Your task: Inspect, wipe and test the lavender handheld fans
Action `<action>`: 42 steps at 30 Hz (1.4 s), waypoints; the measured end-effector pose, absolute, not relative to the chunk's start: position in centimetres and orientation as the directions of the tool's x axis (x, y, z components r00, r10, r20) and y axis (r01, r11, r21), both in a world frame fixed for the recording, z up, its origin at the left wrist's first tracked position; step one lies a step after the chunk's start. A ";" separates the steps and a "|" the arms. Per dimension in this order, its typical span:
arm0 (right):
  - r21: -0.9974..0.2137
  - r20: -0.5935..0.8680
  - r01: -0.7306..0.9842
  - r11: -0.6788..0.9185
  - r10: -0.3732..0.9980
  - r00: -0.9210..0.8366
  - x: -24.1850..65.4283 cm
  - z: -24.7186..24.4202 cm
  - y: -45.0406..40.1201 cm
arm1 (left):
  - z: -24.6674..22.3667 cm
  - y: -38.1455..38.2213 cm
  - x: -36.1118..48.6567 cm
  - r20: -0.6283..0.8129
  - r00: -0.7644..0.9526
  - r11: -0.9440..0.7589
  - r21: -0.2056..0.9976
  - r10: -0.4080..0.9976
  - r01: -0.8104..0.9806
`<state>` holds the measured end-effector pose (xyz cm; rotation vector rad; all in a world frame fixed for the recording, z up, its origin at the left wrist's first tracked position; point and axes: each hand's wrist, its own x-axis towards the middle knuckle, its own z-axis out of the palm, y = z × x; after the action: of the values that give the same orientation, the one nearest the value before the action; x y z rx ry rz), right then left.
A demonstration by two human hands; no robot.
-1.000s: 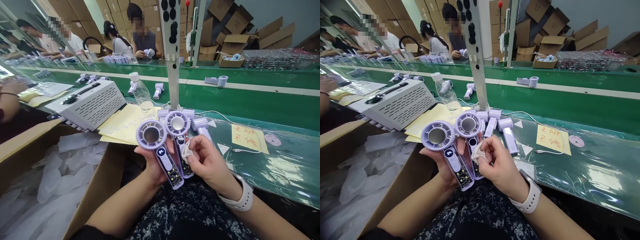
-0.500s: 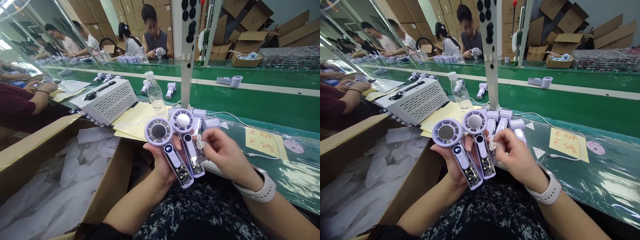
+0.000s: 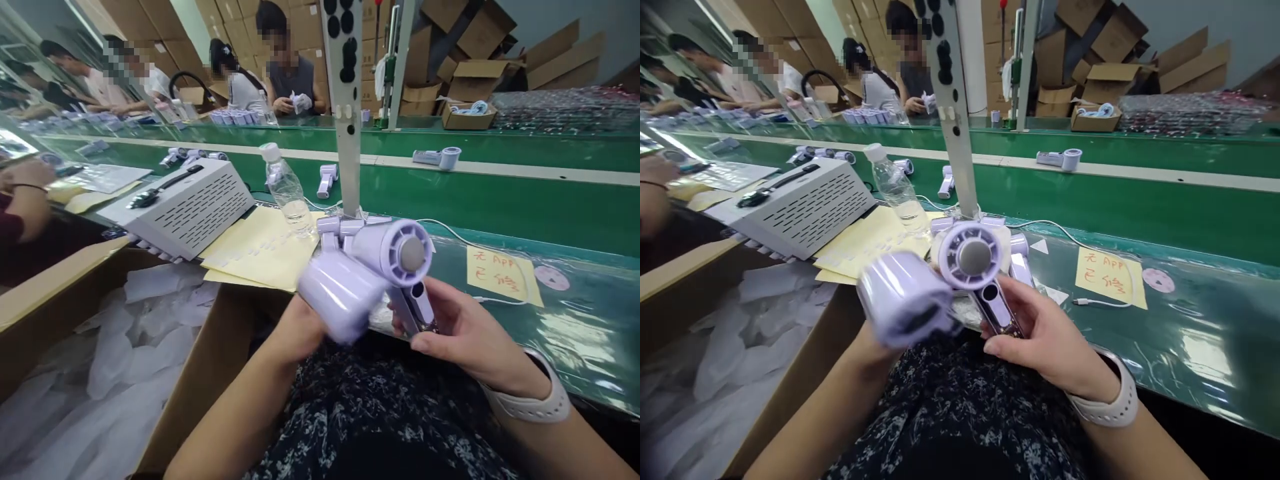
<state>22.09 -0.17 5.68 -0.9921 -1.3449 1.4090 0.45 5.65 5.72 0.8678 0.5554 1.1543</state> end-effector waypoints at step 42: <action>-0.866 -0.051 -0.488 -0.108 0.990 -0.129 22.0 2.6 -2.0 | 3.6 3.3 3.6 0.062 0.649 0.311 0.841 0.758 -0.443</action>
<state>21.97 -2.03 2.58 -0.8175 -0.8518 1.5515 3.64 3.26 3.57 0.9634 0.3796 0.8184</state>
